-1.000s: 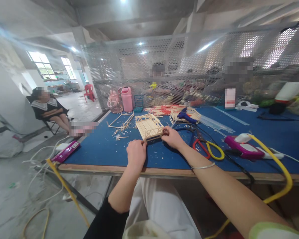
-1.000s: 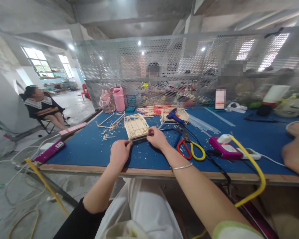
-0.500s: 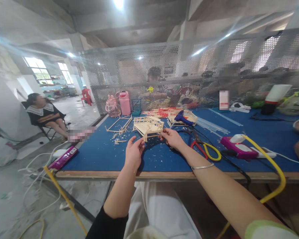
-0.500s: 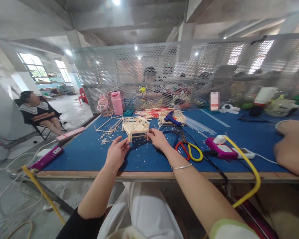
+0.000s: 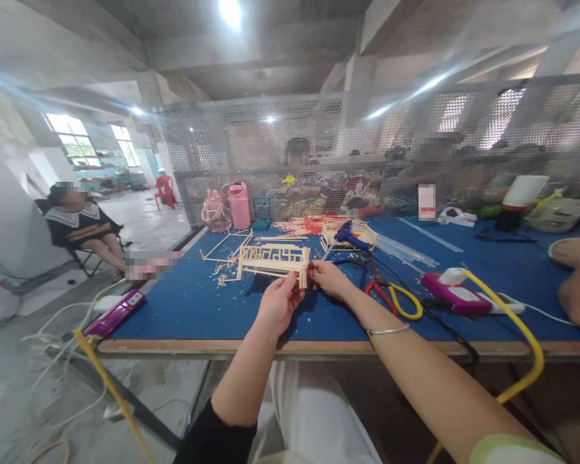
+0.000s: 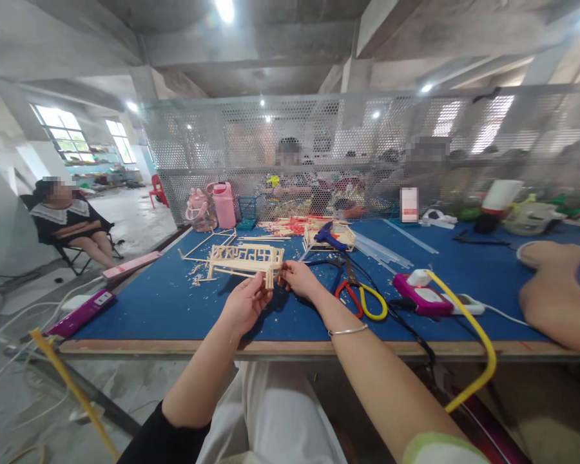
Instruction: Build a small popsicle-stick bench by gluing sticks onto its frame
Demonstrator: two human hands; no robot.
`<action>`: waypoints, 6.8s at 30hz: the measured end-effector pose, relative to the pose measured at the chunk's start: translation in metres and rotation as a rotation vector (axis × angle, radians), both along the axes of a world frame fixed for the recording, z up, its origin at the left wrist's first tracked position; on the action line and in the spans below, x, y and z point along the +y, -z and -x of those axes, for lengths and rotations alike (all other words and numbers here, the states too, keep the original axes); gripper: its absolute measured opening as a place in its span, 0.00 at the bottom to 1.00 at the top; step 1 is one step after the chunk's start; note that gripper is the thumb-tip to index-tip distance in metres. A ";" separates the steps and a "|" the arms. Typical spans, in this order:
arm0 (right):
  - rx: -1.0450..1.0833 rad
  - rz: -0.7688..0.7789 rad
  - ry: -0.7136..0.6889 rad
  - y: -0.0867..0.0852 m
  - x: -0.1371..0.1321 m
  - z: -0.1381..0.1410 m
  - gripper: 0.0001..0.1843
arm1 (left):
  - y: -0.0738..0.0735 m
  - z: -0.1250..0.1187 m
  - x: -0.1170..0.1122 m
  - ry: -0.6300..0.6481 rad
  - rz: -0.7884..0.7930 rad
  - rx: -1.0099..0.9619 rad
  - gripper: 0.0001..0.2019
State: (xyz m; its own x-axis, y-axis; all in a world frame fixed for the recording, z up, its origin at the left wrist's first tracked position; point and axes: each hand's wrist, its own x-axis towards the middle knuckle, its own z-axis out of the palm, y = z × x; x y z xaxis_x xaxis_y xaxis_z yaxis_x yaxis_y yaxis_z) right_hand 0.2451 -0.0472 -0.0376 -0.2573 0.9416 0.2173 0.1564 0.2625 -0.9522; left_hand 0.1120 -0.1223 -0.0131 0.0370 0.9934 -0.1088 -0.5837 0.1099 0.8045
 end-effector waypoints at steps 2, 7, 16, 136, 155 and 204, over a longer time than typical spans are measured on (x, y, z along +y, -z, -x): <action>-0.007 -0.006 -0.005 0.000 0.000 0.000 0.04 | 0.001 0.000 -0.001 -0.015 -0.004 0.014 0.10; -0.029 -0.043 0.002 0.002 0.002 0.000 0.04 | 0.005 0.001 -0.006 -0.097 -0.003 0.006 0.14; -0.040 -0.100 0.117 -0.002 0.004 0.002 0.13 | 0.006 0.002 -0.007 -0.111 -0.021 0.051 0.16; -0.150 -0.667 0.152 -0.017 -0.060 0.020 0.25 | 0.003 0.034 -0.012 -0.339 -0.243 0.067 0.23; -0.295 -0.882 0.379 -0.008 -0.034 0.014 0.15 | -0.008 0.031 -0.003 -0.065 -0.131 0.069 0.16; -0.312 -0.680 0.238 -0.022 0.013 -0.003 0.20 | -0.013 0.047 0.001 -0.291 0.144 -0.145 0.08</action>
State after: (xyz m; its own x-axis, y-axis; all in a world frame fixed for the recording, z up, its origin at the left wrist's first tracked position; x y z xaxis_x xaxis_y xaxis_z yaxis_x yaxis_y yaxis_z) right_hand 0.2483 -0.0343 -0.0158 -0.2091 0.6649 0.7171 0.5155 0.6981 -0.4969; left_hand 0.0651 -0.1215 -0.0005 -0.2199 0.9396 -0.2624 -0.7144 0.0281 0.6992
